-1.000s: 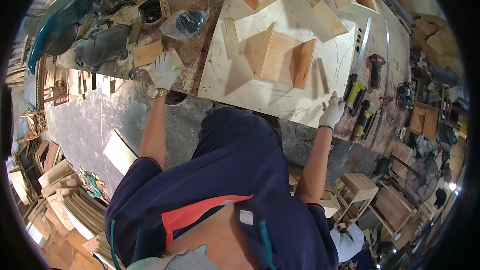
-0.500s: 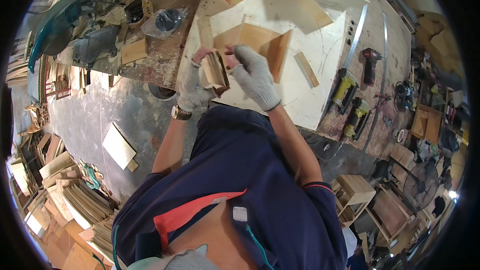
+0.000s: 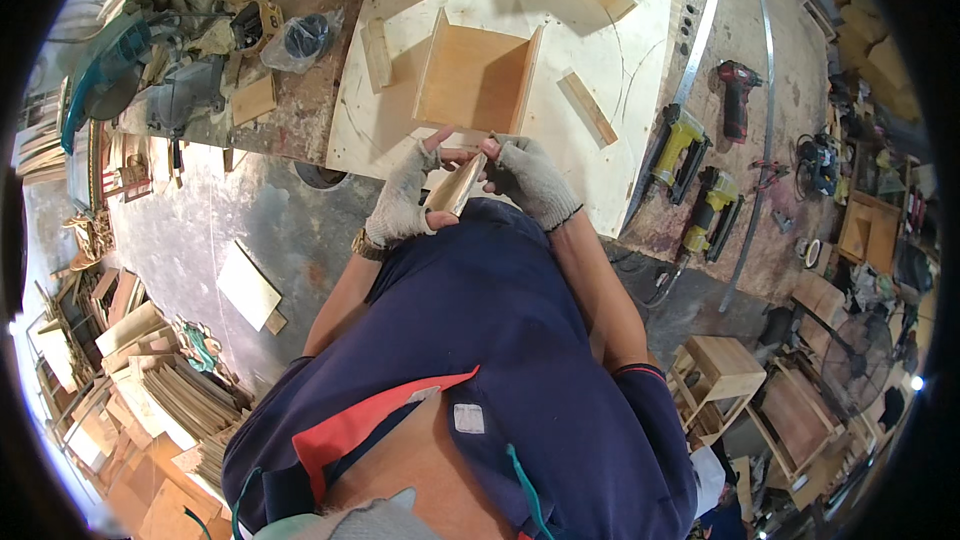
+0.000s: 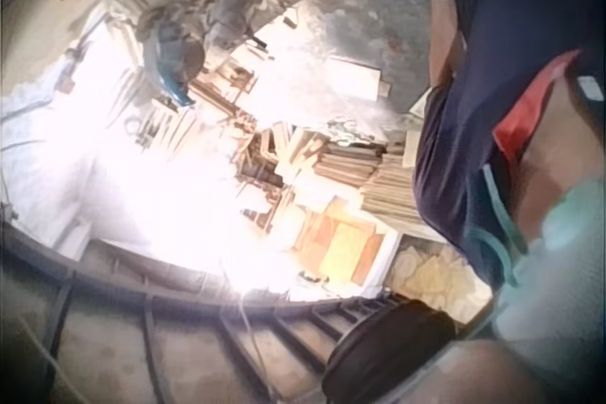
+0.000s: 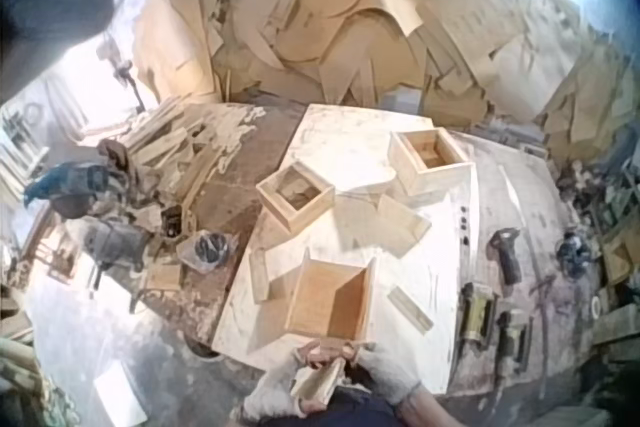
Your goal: The person cuts small wooden pieces using a miter saw, then assembles them into small box-like structures on a workbench. They use a nail gun to fasten the pieces together and a hammer to adjust joints. The process is repeated for multiple small boxes.
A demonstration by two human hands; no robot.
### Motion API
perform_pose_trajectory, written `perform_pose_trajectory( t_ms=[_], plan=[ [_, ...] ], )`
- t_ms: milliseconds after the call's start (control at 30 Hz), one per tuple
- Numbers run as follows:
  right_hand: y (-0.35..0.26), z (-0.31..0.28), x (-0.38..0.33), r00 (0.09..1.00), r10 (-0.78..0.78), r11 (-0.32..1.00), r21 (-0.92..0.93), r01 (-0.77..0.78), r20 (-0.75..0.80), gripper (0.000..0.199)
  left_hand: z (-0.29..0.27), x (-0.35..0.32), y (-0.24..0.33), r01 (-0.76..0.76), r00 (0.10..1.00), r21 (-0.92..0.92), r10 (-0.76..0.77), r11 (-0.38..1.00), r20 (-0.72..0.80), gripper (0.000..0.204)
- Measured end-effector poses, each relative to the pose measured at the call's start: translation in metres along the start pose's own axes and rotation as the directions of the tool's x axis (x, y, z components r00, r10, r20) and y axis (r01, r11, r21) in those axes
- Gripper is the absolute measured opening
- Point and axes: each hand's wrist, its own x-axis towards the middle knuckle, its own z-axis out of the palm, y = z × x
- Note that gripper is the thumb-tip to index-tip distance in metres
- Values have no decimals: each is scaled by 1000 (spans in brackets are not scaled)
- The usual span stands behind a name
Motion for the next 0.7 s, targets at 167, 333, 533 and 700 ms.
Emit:
perform_pose_trajectory(
  t_ms=[167, 333, 533, 700],
  plan=[
    [6, -4, 4, 1000, -4, 997, -74, 4, 6, 35, 8, 13, 3, -2, 998, -428, -22, 904, -51, 123],
    [4, 1, 4, 911, -342, 675, -735, 66, -233, 41, -33, 40, 8, -298, 774, -640, -213, 709, -596, 92],
    [-1, -9, 7, 622, -783, 100, -991, 85, -26, 22, -74, 48, -4, -353, 567, -718, -473, 600, -674, 76],
    [4, -12, 21, 778, -616, -167, -986, 26, 125, 35, -78, 45, -17, -421, 533, -805, -605, 418, -592, 63]
  ],
)
